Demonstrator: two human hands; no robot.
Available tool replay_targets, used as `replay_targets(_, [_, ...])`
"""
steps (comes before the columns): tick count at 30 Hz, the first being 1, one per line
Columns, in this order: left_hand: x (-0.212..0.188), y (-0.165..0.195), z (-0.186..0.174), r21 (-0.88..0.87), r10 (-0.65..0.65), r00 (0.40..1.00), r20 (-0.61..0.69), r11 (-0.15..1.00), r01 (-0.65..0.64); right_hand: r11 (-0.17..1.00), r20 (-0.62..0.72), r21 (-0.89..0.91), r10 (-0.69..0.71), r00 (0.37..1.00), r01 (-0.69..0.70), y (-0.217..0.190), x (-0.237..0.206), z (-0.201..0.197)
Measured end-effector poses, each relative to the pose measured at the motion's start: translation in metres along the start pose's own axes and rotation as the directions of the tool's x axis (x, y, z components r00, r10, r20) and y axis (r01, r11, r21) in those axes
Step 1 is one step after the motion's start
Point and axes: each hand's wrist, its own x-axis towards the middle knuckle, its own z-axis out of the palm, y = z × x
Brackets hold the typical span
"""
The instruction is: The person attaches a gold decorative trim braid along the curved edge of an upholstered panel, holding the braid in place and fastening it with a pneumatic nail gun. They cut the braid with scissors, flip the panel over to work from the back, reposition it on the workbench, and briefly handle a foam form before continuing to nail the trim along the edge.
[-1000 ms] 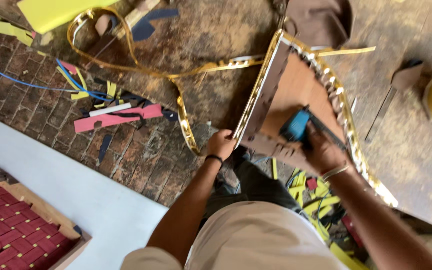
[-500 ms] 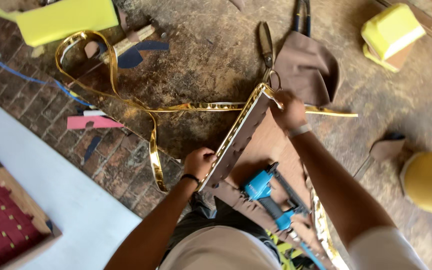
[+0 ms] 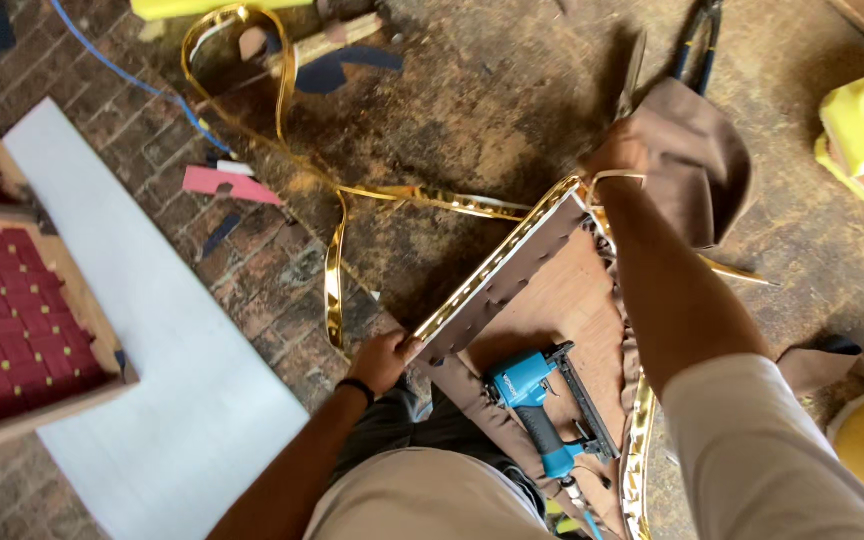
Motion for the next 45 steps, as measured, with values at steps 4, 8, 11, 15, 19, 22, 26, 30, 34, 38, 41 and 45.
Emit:
replay_targets(4, [-0.009,-0.007,-0.011,-0.127,-0.077,0.996,-0.045,0.989,0.071,0.969,0.263,-0.230,0.150,0.953,-0.089,0.027,0.021,-0.011])
replay_targets(8, [-0.029,-0.028,-0.016,-0.067,0.011,0.991,-0.137,0.998,-0.020,0.984,0.224,0.091,0.131,0.966,-0.155,0.065,-0.001,-0.009])
replay_targets(11, [-0.033,-0.042,-0.009,0.010,-0.036,0.993,-0.110,0.999,0.038,0.676,0.155,0.734,-0.078,0.985,-0.062,0.097,-0.072,0.011])
replay_targets(15, [-0.028,-0.051,0.001,0.003,0.062,0.983,-0.172,0.998,-0.062,0.557,0.564,0.748,-0.248,0.788,-0.361,0.135,-0.257,0.064])
replay_targets(19, [-0.032,-0.049,-0.003,-0.278,-0.166,0.986,0.019,0.946,0.164,0.700,0.838,0.489,-0.212,0.502,-0.521,0.143,-0.381,0.098])
replay_targets(22, [-0.039,-0.045,-0.006,-0.357,-0.134,0.990,0.043,0.923,0.141,0.771,0.918,0.289,-0.056,0.392,-0.567,0.139,-0.421,0.104])
replay_targets(26, [-0.045,-0.041,-0.006,-0.512,-0.137,0.988,0.078,0.844,0.157,0.872,0.874,0.261,-0.031,0.485,-0.414,0.120,-0.423,0.113])
replay_targets(30, [-0.050,-0.041,-0.004,-0.468,-0.118,0.992,0.043,0.875,0.125,0.704,0.892,0.323,-0.002,0.452,-0.632,0.083,-0.383,0.139])
replay_targets(34, [-0.053,-0.041,-0.004,-0.497,-0.126,0.992,0.011,0.860,0.114,0.864,0.887,0.320,-0.129,0.443,-0.389,0.048,-0.362,0.158])
replay_targets(38, [-0.054,-0.042,-0.004,-0.395,-0.097,0.995,-0.030,0.915,0.077,0.931,0.879,0.165,0.011,0.478,-0.326,0.033,-0.370,0.151])
replay_targets(41, [-0.053,-0.044,-0.003,-0.378,-0.083,0.996,-0.043,0.924,0.061,0.930,0.881,0.159,0.018,0.474,-0.331,0.026,-0.374,0.141])
replay_targets(45, [-0.054,-0.044,-0.002,-0.391,-0.124,0.992,0.022,0.912,0.123,0.897,0.874,0.182,0.041,0.485,-0.404,0.010,-0.371,0.140])
